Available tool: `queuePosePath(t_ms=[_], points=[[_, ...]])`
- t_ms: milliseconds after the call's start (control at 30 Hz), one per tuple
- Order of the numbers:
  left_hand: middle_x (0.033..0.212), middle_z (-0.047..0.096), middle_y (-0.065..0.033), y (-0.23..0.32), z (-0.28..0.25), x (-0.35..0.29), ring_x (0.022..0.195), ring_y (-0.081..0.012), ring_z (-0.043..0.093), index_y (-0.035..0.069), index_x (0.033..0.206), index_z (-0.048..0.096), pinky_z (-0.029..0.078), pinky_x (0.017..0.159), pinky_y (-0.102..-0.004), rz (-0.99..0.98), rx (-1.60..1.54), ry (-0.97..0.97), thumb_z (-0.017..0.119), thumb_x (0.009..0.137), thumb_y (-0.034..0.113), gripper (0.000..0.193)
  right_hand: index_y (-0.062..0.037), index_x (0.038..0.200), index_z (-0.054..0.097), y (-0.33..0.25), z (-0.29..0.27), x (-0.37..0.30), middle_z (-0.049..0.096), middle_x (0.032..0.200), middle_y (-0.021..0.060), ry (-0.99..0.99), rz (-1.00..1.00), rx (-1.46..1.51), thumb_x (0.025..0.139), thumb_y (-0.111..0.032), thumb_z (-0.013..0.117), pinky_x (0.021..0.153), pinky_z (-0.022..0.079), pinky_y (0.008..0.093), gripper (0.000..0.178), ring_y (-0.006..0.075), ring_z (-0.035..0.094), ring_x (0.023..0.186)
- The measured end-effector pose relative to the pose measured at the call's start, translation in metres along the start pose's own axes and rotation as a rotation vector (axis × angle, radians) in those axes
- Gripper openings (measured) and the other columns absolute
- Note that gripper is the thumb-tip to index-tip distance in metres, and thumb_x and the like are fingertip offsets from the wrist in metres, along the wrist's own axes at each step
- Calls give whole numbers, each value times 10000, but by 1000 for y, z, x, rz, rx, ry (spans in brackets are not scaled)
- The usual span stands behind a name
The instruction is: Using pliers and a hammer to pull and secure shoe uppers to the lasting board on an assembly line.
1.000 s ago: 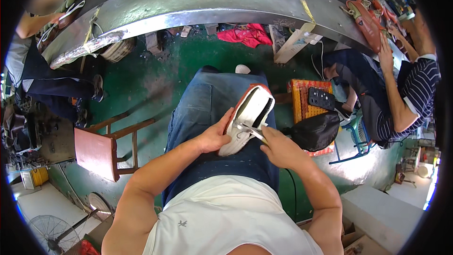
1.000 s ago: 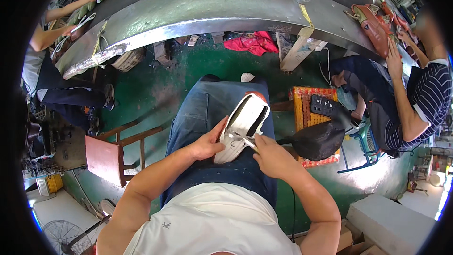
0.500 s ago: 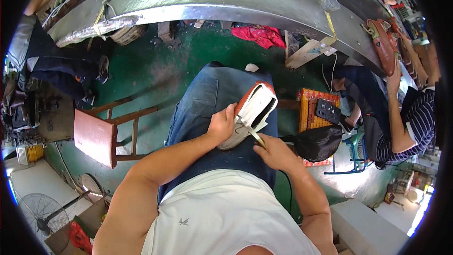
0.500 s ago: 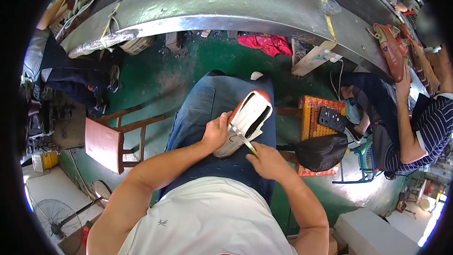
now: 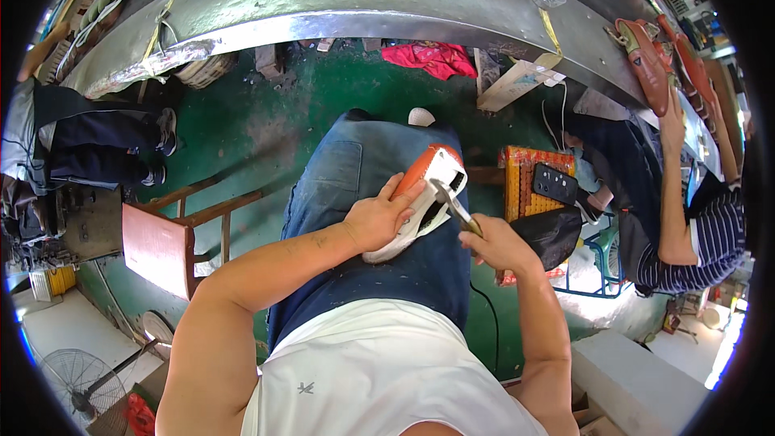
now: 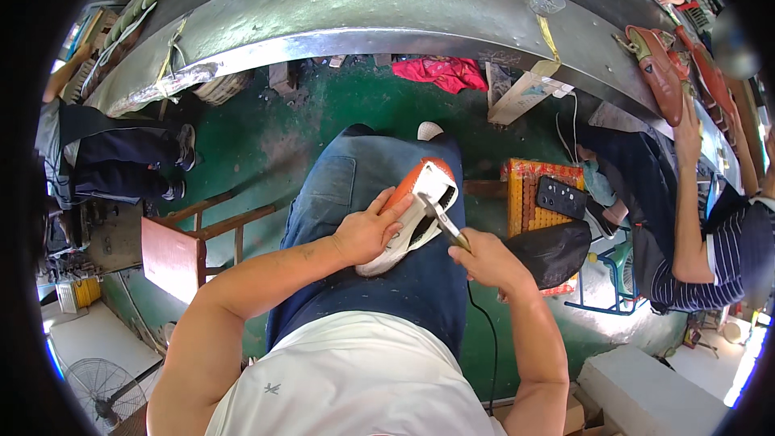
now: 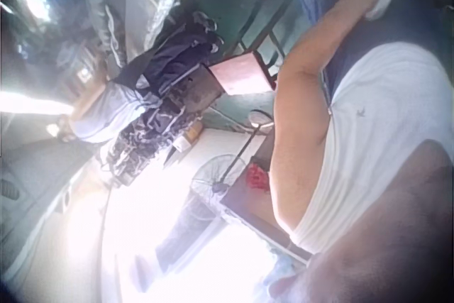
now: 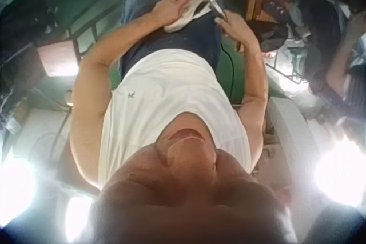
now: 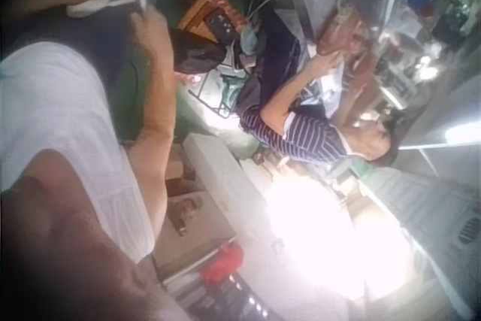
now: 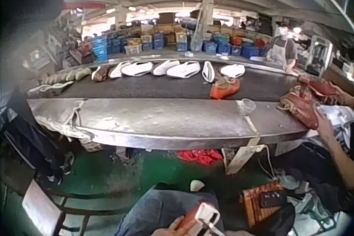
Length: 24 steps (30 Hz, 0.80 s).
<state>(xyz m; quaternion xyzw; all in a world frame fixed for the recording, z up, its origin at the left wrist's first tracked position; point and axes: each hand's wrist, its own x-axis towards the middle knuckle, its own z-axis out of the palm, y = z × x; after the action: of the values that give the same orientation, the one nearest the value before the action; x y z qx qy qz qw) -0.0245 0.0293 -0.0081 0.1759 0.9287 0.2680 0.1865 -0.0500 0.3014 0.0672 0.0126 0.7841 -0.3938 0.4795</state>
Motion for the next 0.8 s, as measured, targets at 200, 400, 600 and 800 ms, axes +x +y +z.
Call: queuePosePath(t_ms=[200,400,600,800], points=[[1565,355,-279,31,-37,3,935,-438,715,312,1620,228,607,792,-489,-23,129,-168,519,1008,489,700,27,1033,555,21,32,48,672,842,270,508,-413,-462,1041,-313,530,745,532,532,340,478,658,797],[1500,439,-338,-18,36,-31,1207,-456,619,85,1592,293,499,1033,-439,-153,-579,262,529,1027,437,706,31,1030,552,3,24,47,673,856,279,447,-381,-480,1046,-335,514,758,523,548,369,482,659,835],[1354,603,-287,2,17,-32,1269,-412,591,-11,1465,476,463,1064,-423,-337,-656,128,598,1002,353,602,10,1107,591,-1,59,9,678,911,264,407,-440,-374,1038,-310,528,779,507,547,333,498,642,879],[1286,639,-279,-4,-31,-32,1208,-372,636,69,1608,113,476,1054,-416,-209,-525,-162,812,797,237,1084,21,1072,587,34,53,10,686,797,172,243,-341,-27,1065,-323,489,698,542,407,357,310,700,747]])
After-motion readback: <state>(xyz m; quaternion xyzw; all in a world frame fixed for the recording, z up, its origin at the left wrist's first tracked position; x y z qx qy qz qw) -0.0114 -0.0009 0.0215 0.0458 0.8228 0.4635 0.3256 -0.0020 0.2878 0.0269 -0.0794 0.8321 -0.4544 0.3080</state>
